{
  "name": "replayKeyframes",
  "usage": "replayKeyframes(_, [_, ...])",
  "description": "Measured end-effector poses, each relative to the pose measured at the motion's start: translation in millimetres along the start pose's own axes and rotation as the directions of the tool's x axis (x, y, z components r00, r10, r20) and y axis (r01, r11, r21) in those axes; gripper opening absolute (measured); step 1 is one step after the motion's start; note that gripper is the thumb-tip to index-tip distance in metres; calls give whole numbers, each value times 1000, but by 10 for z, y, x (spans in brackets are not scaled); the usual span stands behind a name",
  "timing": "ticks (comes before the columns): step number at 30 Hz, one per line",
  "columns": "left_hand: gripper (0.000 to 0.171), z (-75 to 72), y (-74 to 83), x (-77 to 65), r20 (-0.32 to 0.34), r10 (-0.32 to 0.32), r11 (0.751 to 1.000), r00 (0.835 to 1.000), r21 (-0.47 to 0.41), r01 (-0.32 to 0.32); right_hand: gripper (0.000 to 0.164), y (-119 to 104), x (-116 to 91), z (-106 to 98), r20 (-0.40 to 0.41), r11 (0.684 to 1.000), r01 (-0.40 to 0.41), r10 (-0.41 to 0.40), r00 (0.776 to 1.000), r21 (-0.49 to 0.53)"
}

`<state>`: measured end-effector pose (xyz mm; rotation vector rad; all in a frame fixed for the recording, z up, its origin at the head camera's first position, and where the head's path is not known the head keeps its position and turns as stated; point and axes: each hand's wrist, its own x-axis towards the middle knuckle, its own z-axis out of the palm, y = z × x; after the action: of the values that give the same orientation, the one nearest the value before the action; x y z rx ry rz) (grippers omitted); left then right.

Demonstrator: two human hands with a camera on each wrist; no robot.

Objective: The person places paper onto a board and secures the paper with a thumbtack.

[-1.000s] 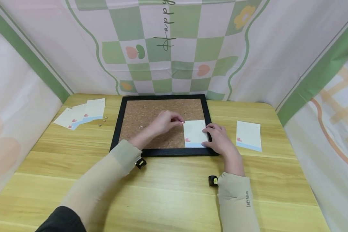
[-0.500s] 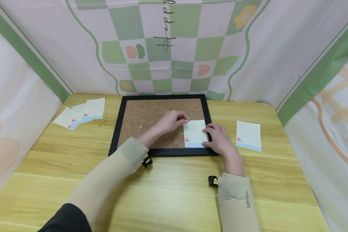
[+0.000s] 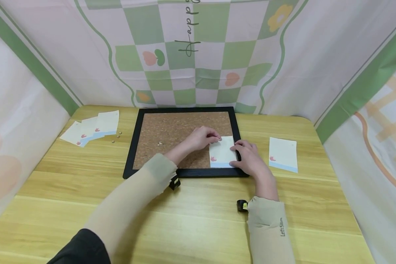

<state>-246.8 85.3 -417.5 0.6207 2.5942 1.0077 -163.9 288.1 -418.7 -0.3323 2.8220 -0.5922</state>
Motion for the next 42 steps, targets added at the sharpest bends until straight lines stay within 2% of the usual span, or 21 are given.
replayKeyframes(5, [18,29,10,48,-8,-38,998,999,-42,37,54,-4,-6,3,-6,1000,11,-11,1000,0])
replayKeyframes(10, [16,65,31,100,5,-95,988,995,-122,95,53,-12,-5,6,-7,1000,9,-9,1000,4])
replayKeyframes(14, [17,84,40,133,10,-111,982,994,-151,112,52,-16,-7,7,-9,1000,12,-12,1000,4])
replayKeyframes(26, [17,129,37,189,-32,-99,993,995,-60,97,53,-40,-2,13,-4,1000,2,-2,1000,5])
replayKeyframes(42, [13,177,91,215,-60,-156,987,986,-44,153,52,-15,-5,14,-20,1000,16,-16,1000,3])
